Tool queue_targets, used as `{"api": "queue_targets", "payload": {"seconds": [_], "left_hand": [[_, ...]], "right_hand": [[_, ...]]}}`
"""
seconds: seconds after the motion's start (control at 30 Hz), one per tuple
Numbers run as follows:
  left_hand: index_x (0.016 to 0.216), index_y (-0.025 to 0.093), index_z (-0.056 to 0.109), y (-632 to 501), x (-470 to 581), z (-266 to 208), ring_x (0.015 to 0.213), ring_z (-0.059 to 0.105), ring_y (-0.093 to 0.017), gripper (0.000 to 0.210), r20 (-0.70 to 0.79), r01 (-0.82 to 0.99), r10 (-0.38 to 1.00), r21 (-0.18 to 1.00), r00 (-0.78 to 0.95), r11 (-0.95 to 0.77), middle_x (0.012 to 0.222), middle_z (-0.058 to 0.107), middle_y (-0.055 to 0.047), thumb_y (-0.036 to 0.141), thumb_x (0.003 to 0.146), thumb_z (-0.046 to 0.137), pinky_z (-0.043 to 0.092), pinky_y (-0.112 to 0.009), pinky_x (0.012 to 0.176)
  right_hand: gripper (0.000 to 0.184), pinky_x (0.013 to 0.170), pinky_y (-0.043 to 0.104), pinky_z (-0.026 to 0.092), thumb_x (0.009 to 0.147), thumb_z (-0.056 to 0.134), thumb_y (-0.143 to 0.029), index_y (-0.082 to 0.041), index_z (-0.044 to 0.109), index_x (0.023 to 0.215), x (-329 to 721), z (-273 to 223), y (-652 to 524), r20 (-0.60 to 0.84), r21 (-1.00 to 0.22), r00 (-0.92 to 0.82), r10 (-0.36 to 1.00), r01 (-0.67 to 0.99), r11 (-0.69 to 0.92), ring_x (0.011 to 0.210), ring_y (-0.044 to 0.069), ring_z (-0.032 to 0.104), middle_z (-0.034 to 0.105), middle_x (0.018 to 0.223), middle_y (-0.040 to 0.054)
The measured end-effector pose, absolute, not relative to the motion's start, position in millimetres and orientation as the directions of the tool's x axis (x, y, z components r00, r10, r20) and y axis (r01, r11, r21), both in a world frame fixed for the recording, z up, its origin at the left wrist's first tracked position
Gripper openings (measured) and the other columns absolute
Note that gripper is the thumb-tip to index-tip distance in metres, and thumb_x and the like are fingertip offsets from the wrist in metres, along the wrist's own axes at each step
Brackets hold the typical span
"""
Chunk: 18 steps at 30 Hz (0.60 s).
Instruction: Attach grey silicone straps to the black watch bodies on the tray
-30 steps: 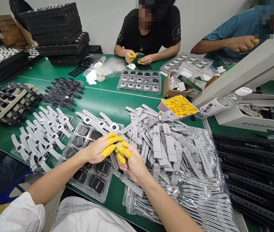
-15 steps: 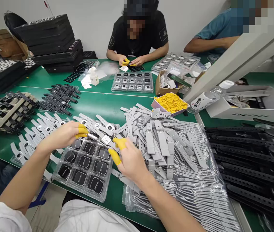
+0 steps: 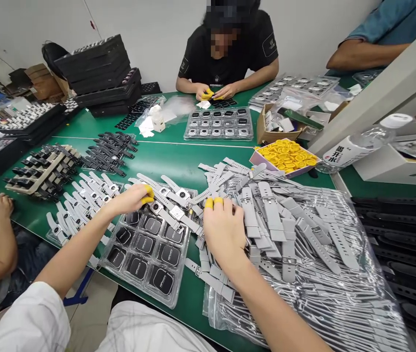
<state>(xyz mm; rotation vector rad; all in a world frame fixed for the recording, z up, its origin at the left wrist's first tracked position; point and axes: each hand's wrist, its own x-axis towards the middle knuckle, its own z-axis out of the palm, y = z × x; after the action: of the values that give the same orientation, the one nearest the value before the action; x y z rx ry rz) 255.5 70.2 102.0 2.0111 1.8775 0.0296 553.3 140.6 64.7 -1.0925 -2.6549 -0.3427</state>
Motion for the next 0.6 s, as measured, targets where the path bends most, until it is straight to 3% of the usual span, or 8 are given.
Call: {"api": "queue_targets", "payload": {"seconds": [0.07,0.17,0.27,0.37,0.43,0.5,0.6], "left_hand": [[0.098,0.017,0.061,67.3,257.3,98.0,0.106,0.055,-0.029,0.012,-0.157,0.975,0.985,0.218,0.071,-0.035,0.109,0.063,-0.013,0.024,0.101,0.052,0.043,-0.043,0.096],[0.1,0.016,0.061,53.0,253.9,98.2,0.112,0.052,-0.032,0.014,-0.021,0.999,1.0,0.053,-0.011,0.012,0.115,0.061,-0.015,0.028,0.101,0.055,0.043,-0.046,0.097],[0.103,0.015,0.063,32.3,245.4,104.9,0.106,0.055,-0.029,0.014,-0.095,0.998,0.995,-0.057,0.002,-0.008,0.11,0.063,-0.013,0.025,0.1,0.054,0.044,-0.041,0.091],[0.114,0.014,0.065,18.3,240.8,108.2,0.104,0.057,-0.029,0.021,-0.202,0.99,0.978,-0.117,0.058,-0.082,0.113,0.065,-0.014,0.021,0.098,0.053,0.044,-0.04,0.088],[0.118,0.012,0.066,16.9,241.8,105.2,0.108,0.057,-0.032,0.026,-0.2,0.985,0.976,-0.133,0.081,-0.109,0.116,0.065,-0.017,0.021,0.098,0.05,0.044,-0.042,0.089],[0.115,0.011,0.066,20.2,243.1,100.0,0.11,0.056,-0.034,0.027,-0.171,0.984,0.981,-0.134,0.096,-0.119,0.117,0.065,-0.02,0.022,0.099,0.047,0.045,-0.044,0.091],[0.108,0.011,0.066,25.5,240.0,99.7,0.109,0.058,-0.032,0.025,-0.156,0.988,0.983,-0.108,0.092,-0.11,0.112,0.067,-0.019,0.025,0.102,0.046,0.046,-0.043,0.091]], "right_hand": [[0.026,0.073,0.046,0.037,0.088,0.045,-0.005,-0.013,0.068,0.097,553.0,65.2,141.5,0.314,0.109,-0.689,0.654,0.71,0.696,0.087,0.034,0.05,0.064,0.089,0.0204],[0.021,0.073,0.044,0.037,0.091,0.045,-0.01,-0.014,0.066,0.09,555.6,68.1,144.5,0.346,0.028,-0.655,0.672,0.723,0.69,0.085,0.034,0.051,0.062,0.082,0.0177],[0.022,0.071,0.041,0.039,0.096,0.045,-0.019,-0.015,0.065,0.091,563.2,72.6,149.1,0.414,-0.143,-0.547,0.727,0.75,0.646,0.084,0.032,0.055,0.062,0.081,0.0148],[0.021,0.07,0.039,0.043,0.096,0.049,-0.029,-0.018,0.066,0.101,573.6,75.7,152.9,0.415,-0.42,-0.383,0.825,0.724,0.547,0.081,0.028,0.059,0.066,0.09,0.0127],[0.02,0.07,0.039,0.047,0.093,0.058,-0.037,-0.021,0.065,0.102,579.3,76.9,153.7,0.326,-0.676,-0.271,0.906,0.603,0.423,0.078,0.026,0.062,0.068,0.092,0.0102],[0.025,0.074,0.041,0.051,0.089,0.068,-0.045,-0.024,0.063,0.101,582.5,78.9,152.8,0.195,-0.903,-0.211,0.958,0.343,0.259,0.079,0.026,0.065,0.069,0.094,0.0081],[0.03,0.081,0.044,0.055,0.087,0.072,-0.049,-0.028,0.055,0.1,582.1,85.9,147.8,0.022,-0.997,-0.32,0.947,-0.083,-0.005,0.083,0.025,0.069,0.07,0.095,0.0054]]}}
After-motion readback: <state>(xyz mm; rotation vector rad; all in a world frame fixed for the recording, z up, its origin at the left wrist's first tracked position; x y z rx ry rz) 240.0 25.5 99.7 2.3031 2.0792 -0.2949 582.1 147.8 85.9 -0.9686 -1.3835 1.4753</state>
